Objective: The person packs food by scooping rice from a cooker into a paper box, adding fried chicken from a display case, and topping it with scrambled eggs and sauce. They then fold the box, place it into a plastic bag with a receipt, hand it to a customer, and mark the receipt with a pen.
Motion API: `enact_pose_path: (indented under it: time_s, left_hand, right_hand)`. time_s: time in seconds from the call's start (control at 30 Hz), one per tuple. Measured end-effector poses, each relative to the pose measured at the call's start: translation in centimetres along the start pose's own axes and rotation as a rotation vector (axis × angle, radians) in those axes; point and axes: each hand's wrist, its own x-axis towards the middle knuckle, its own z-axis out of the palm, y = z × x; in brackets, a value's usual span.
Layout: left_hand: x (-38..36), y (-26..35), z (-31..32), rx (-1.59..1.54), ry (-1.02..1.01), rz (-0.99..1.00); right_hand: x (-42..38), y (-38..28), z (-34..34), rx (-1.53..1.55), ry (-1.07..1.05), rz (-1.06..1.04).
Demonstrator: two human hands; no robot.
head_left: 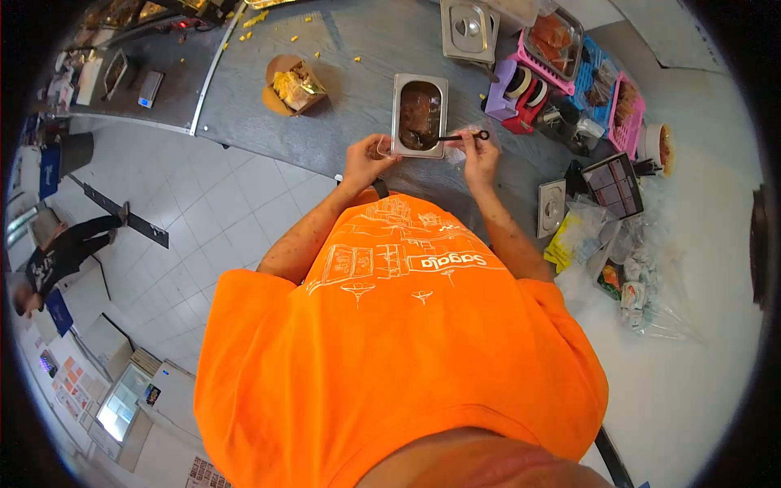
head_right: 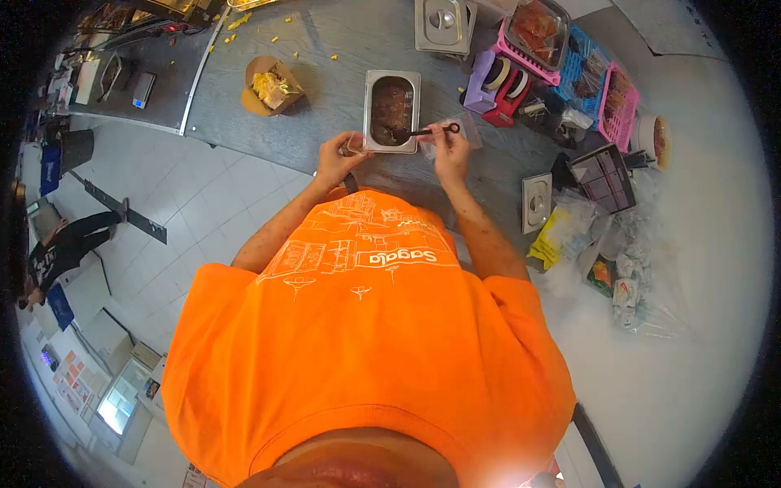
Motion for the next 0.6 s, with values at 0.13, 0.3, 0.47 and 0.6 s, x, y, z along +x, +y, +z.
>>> enact_pose_path:
  time_s: [0.13,0.3,0.47,0.6]
  left_hand:
    - [0.0,-0.2,-0.1,0.024,-0.012,0.004]
    - [0.1,0.0,-0.2,0.007,-0.017,-0.014]
    - [0.1,0.1,-0.4,0.057,-0.013,-0.016]
    - [0.3,0.1,-0.5,0.031,-0.020,-0.021]
  right_hand:
    - [-0.2,0.7,-0.3,0.116,0.113,0.066]
    - [-0.4,0.6,0.1,0.171,0.225,0.134]
    - [-0.3,-0.2,1.4,0.019,0.087,-0.033]
    - [-0.7,-2.5,2.4,-0.190,-0.073,-0.121]
